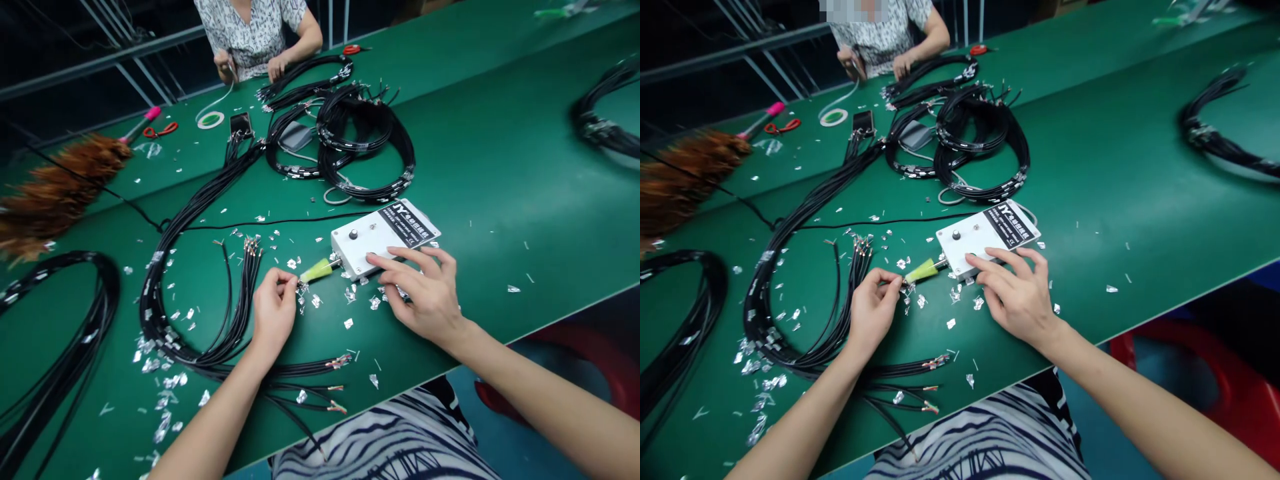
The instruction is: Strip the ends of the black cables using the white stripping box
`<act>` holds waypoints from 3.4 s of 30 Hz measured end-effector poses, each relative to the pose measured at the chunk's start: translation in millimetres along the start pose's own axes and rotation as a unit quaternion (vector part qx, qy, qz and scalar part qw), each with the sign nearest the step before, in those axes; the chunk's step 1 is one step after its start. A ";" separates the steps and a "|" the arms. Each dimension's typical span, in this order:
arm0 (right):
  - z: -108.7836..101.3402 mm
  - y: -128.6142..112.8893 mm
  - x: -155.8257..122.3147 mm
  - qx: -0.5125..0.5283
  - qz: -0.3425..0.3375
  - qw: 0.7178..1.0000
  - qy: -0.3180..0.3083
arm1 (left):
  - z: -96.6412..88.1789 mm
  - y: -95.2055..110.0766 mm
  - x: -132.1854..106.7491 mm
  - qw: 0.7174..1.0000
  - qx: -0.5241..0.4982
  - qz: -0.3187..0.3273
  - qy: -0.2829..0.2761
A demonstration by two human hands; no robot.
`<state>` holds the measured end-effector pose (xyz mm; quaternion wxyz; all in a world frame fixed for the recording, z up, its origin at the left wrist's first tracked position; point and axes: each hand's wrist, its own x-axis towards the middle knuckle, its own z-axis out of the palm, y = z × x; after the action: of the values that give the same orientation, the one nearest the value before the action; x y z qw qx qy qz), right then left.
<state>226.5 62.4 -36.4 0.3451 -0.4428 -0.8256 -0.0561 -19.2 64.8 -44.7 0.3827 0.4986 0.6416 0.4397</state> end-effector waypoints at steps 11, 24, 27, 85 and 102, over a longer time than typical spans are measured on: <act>-5.5 -28.7 -3.5 0.129 0.012 0.992 0.002 | -32.7 -10.6 -10.7 0.996 0.066 0.057 0.029; 2.9 -75.0 -30.0 0.332 0.010 0.912 -0.239 | -86.6 -15.5 -27.1 0.762 0.603 0.235 0.016; 3.1 -72.2 -30.3 0.345 0.014 0.908 -0.238 | -76.8 -4.2 -48.2 0.755 0.570 0.309 -0.101; 44.8 -107.7 29.0 0.678 0.450 0.563 -0.144 | -31.9 27.7 -61.1 0.966 -0.192 -0.147 -0.091; 31.6 -102.4 39.6 0.473 0.231 0.846 -0.087 | -33.2 31.8 -60.4 0.963 -0.207 -0.155 -0.076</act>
<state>116.6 40.9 -14.0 0.4428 -0.4065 -0.6527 0.4612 -27.7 3.4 -0.8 0.5883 0.3353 0.5752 0.4590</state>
